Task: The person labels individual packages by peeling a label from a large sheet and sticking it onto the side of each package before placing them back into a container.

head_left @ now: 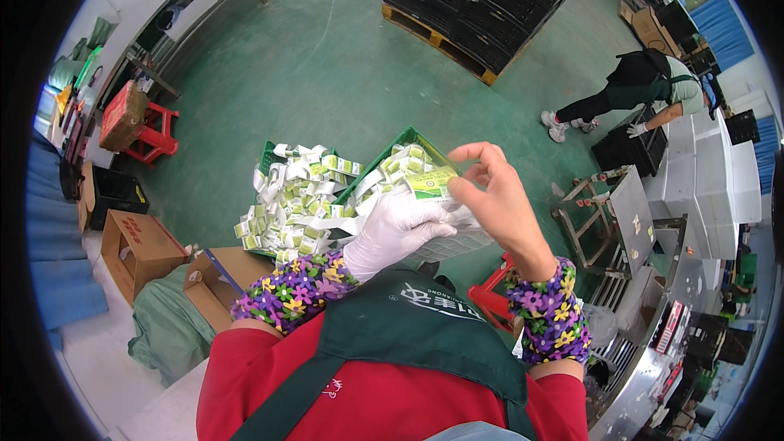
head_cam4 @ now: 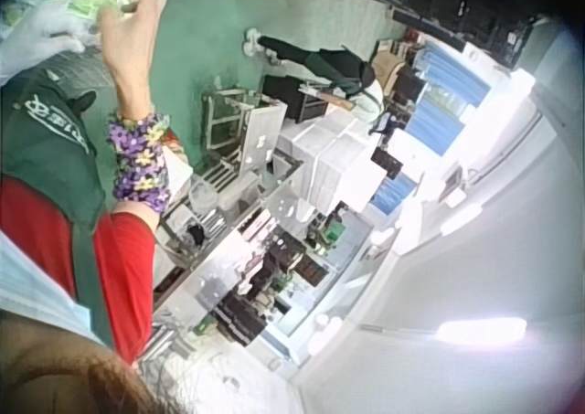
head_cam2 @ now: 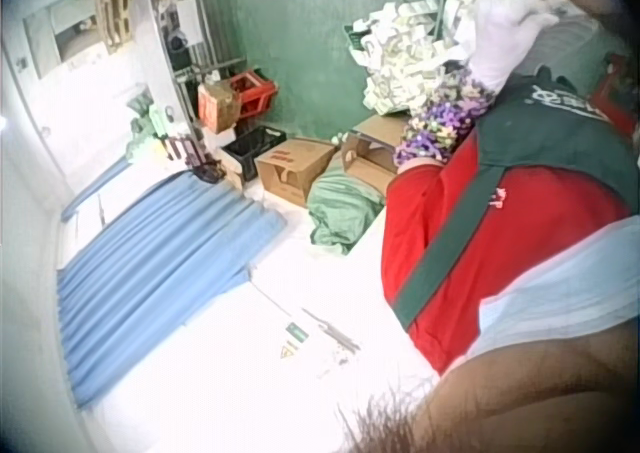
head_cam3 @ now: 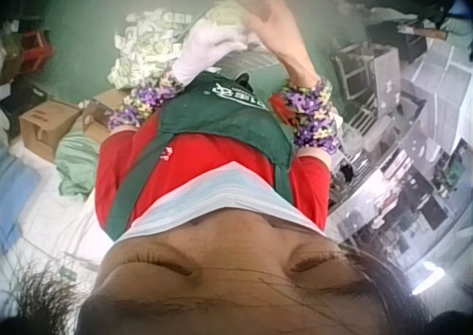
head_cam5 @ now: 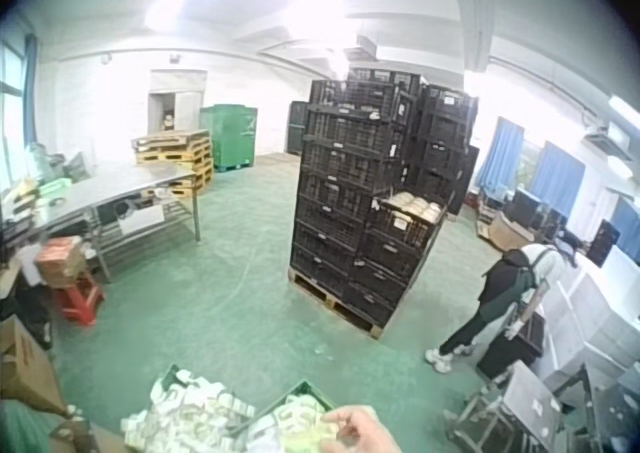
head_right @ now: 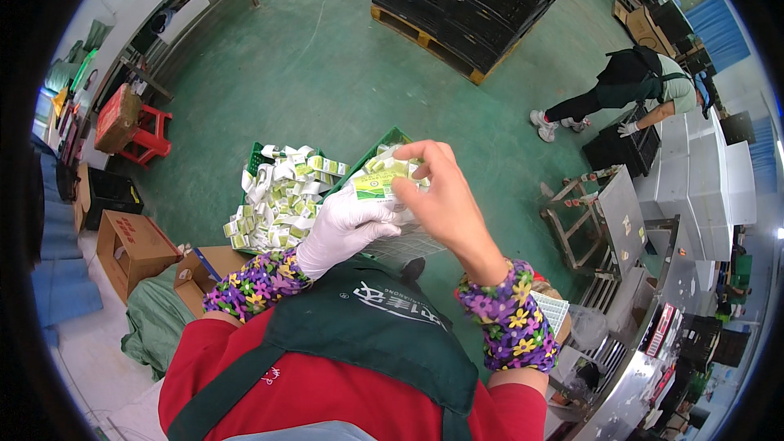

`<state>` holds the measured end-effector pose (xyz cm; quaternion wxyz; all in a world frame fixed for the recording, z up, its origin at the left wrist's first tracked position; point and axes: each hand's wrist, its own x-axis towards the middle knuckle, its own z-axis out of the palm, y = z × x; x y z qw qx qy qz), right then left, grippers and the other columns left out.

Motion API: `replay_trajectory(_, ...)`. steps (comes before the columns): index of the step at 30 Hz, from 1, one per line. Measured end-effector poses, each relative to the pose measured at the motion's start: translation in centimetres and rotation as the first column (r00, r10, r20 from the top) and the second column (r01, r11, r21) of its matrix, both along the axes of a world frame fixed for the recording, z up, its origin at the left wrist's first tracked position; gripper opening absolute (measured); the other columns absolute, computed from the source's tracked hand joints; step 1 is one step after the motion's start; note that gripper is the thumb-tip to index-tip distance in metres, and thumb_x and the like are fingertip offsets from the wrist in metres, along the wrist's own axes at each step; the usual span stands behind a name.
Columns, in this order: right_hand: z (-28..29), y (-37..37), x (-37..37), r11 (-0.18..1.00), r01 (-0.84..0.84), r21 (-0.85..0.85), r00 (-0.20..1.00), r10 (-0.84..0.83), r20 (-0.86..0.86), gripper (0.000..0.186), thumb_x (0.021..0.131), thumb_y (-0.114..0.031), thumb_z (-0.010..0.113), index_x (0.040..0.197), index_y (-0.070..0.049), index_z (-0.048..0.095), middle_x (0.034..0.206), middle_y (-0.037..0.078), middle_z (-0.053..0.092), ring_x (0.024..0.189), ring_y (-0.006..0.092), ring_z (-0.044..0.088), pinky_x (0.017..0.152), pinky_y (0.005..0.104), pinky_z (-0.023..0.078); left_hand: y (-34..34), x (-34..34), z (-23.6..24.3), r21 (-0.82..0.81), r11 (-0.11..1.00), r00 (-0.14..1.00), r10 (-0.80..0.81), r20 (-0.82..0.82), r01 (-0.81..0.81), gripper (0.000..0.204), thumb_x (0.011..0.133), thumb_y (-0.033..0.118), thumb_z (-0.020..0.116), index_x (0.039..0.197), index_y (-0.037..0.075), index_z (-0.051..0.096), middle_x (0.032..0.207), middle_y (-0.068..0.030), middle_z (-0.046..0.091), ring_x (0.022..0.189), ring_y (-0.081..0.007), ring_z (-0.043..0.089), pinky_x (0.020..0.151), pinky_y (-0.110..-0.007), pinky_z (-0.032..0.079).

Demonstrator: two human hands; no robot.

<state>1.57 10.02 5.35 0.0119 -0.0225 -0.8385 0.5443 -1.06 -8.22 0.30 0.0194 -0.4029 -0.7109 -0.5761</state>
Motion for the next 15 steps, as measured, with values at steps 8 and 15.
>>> replay_trajectory(8,0.7,1.3,0.7,0.984,0.091,0.15,0.964,-0.049,-0.262,0.021,0.086,-0.013,0.067,0.104,-0.003,0.064,0.097,0.01,0.063,0.087,0.0232,0.061,0.079,0.0331,0.048,-0.4,-0.3,-0.1,0.117,0.993,0.834,-0.04,0.551,-0.029,0.009,0.083,0.007,0.075,0.091,0.004,0.073,0.101,-0.0083,0.073,0.093,-0.0175,0.069,0.085,-0.031,0.053)
replay_trajectory(15,-0.4,1.3,3.5,0.874,0.024,0.485,0.987,0.055,-0.149,0.015,0.081,-0.014,0.072,0.091,-0.005,0.066,0.09,0.013,0.066,0.087,0.0331,0.062,0.073,0.0429,0.047,-0.6,-1.4,0.6,0.244,0.965,0.734,-0.095,0.673,-0.099,0.013,0.092,0.004,0.065,0.104,-0.001,0.069,0.096,-0.0063,0.071,0.091,-0.0112,0.065,0.083,-0.027,0.052)
